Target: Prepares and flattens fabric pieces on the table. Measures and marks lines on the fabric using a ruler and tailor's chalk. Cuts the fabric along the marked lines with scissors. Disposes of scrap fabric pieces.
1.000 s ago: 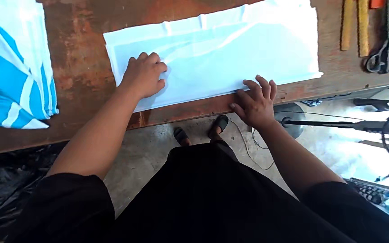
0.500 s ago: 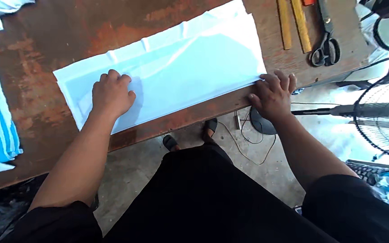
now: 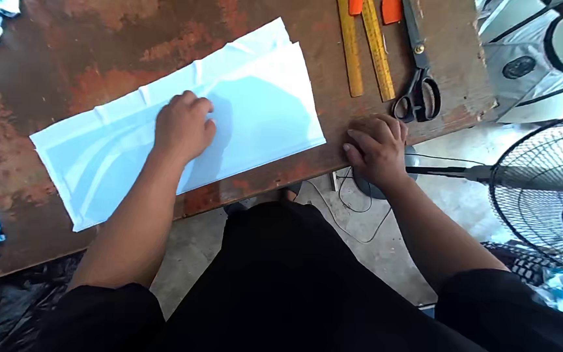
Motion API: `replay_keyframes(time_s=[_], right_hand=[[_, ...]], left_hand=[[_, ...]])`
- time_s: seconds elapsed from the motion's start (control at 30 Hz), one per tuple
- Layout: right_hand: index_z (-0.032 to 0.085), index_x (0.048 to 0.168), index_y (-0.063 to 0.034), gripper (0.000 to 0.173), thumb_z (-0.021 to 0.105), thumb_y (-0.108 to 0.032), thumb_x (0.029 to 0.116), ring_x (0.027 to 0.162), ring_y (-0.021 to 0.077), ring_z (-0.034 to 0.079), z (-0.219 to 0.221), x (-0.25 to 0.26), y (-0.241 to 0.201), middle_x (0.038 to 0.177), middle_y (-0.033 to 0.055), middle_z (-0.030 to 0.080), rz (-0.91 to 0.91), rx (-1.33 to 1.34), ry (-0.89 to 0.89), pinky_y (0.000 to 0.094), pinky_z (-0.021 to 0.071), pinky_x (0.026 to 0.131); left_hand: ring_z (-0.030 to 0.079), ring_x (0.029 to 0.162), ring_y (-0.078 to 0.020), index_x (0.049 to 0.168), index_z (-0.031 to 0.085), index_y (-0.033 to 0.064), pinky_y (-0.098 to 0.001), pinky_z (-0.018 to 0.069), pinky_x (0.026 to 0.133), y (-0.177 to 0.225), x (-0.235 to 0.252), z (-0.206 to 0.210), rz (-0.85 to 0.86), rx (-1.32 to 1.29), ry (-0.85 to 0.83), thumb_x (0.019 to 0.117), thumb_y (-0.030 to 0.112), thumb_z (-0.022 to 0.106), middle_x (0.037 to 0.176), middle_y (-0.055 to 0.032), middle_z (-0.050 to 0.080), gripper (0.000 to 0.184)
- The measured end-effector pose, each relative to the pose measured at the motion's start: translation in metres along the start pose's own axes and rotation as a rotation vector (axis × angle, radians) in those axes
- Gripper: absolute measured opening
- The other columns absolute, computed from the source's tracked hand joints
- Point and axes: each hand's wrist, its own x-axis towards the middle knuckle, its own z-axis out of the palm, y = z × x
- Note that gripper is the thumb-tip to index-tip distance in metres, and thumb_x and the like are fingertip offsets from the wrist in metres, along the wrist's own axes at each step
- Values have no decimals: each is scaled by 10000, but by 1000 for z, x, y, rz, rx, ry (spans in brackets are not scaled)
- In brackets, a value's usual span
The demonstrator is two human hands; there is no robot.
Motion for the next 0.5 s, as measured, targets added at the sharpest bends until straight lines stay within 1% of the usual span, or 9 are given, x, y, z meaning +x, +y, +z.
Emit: replay_keyframes(time_s=[0.03, 0.07, 0.1, 0.17, 0.23, 0.3, 0.37, 0.43, 0.5], right_hand=[[741, 1171, -110, 343, 557, -364, 1032, 1279, 433, 557, -5, 3, 7, 1300, 176, 667, 20, -3, 20, 638, 399, 1047], [739, 1176, -109, 333, 556, -349, 1034, 1250, 436, 571, -9, 6, 14, 1288, 183, 669, 46, -11, 34, 634, 417, 1018], [732, 1183, -105, 329, 547, -337, 1040, 1216, 435, 582, -14, 11, 21, 1275, 189, 667, 75, -21, 43, 624, 432, 993], [728, 1182, -78, 325, 532, -300, 1049, 1150, 433, 600, -22, 21, 35, 1240, 207, 666, 125, -23, 58, 598, 459, 959], [731, 1150, -41, 309, 532, -255, 1048, 1097, 426, 627, -26, 30, 43, 1182, 223, 680, 122, -22, 80, 558, 489, 945], [728, 1141, -28, 301, 532, -232, 1041, 1097, 420, 649, -27, 36, 39, 1157, 227, 689, 86, 8, 29, 541, 518, 954], [727, 1128, -36, 289, 538, -236, 1037, 1086, 412, 657, -22, 37, 27, 1142, 222, 691, 21, 39, -34, 544, 534, 929], [740, 1132, -47, 278, 557, -229, 1030, 1050, 398, 667, -11, 36, 19, 1109, 205, 700, -25, 49, -14, 531, 548, 888], [746, 1113, -52, 266, 561, -224, 1027, 1040, 381, 667, -5, 32, 17, 1097, 190, 705, 14, 33, 30, 499, 549, 874]], left_hand=[[565, 1254, -471, 1276, 669, 30, -671, 454, 999, 14, 1, 6, 71, -5, -4, 1034, 220, 550, 1306, -264, 613, 330], [577, 1233, -459, 1263, 681, 49, -659, 465, 976, 27, 3, 12, 112, 11, -16, 1028, 228, 559, 1287, -246, 624, 319], [581, 1215, -455, 1256, 690, 62, -655, 470, 954, 40, 4, 16, 114, 35, -43, 1024, 237, 576, 1274, -235, 628, 312], [579, 1206, -441, 1264, 694, 81, -637, 465, 947, 58, 11, 20, 62, 74, -86, 1022, 259, 586, 1281, -218, 626, 319], [579, 1209, -420, 1262, 694, 92, -608, 469, 953, 71, 21, 23, 39, 58, -70, 1020, 244, 574, 1278, -203, 624, 310], [577, 1211, -415, 1253, 696, 89, -598, 477, 954, 84, 32, 27, 60, 44, -67, 1004, 224, 594, 1273, -199, 621, 301], [579, 1195, -414, 1221, 704, 80, -591, 495, 937, 96, 40, 34, 125, 34, -50, 982, 234, 634, 1251, -198, 619, 293], [578, 1185, -400, 1221, 706, 88, -571, 493, 927, 106, 49, 37, 190, 32, -26, 972, 256, 650, 1250, -181, 619, 306], [585, 1172, -384, 1222, 704, 95, -551, 494, 917, 113, 56, 39, 218, 27, -1, 964, 270, 661, 1241, -166, 622, 315]])
